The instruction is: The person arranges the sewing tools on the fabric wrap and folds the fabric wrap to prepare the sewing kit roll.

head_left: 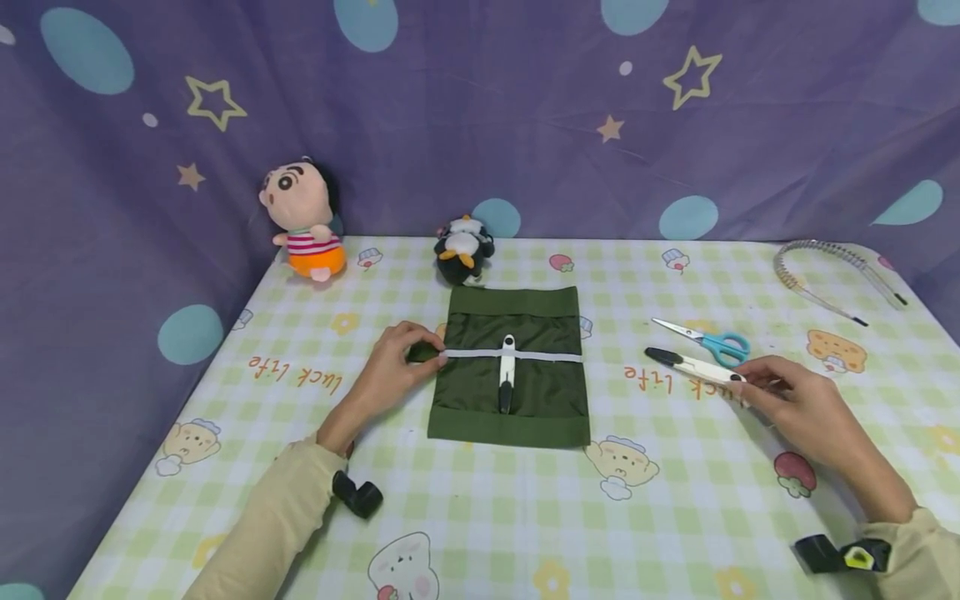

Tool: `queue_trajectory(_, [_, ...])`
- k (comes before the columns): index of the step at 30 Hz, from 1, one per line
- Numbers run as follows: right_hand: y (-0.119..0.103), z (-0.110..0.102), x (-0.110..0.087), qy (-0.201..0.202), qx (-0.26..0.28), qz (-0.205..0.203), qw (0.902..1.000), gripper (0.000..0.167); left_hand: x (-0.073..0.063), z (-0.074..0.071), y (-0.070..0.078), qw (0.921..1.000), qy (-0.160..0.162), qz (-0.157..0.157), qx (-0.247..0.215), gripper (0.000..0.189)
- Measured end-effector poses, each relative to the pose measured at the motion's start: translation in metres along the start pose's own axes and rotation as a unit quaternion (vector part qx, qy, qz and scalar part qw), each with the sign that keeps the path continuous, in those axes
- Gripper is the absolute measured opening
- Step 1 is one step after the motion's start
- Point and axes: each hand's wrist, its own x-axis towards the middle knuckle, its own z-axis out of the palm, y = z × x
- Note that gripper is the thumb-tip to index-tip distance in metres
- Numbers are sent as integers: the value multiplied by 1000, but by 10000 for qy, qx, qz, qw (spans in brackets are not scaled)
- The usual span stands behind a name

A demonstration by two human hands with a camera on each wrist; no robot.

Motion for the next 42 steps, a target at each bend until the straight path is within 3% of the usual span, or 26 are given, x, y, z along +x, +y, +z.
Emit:
queue_trajectory(14, [-2,-4,6,275,830,234,9959,17,-1,0,1,10000,-35,-58,54,12])
queue_trajectory(23, [-9,1,14,498,1676,229,9843,16,0,0,2,9999,-50,-38,83,12])
queue_trajectory(33, [-20,7,24,720,1737,249,9818,22,2,2,1,9998,-14,43,204,11])
queue_trajectory(42, [-30,15,40,851,1949,-37,9771,21,2,1,2,9998,-57,-42,164,11])
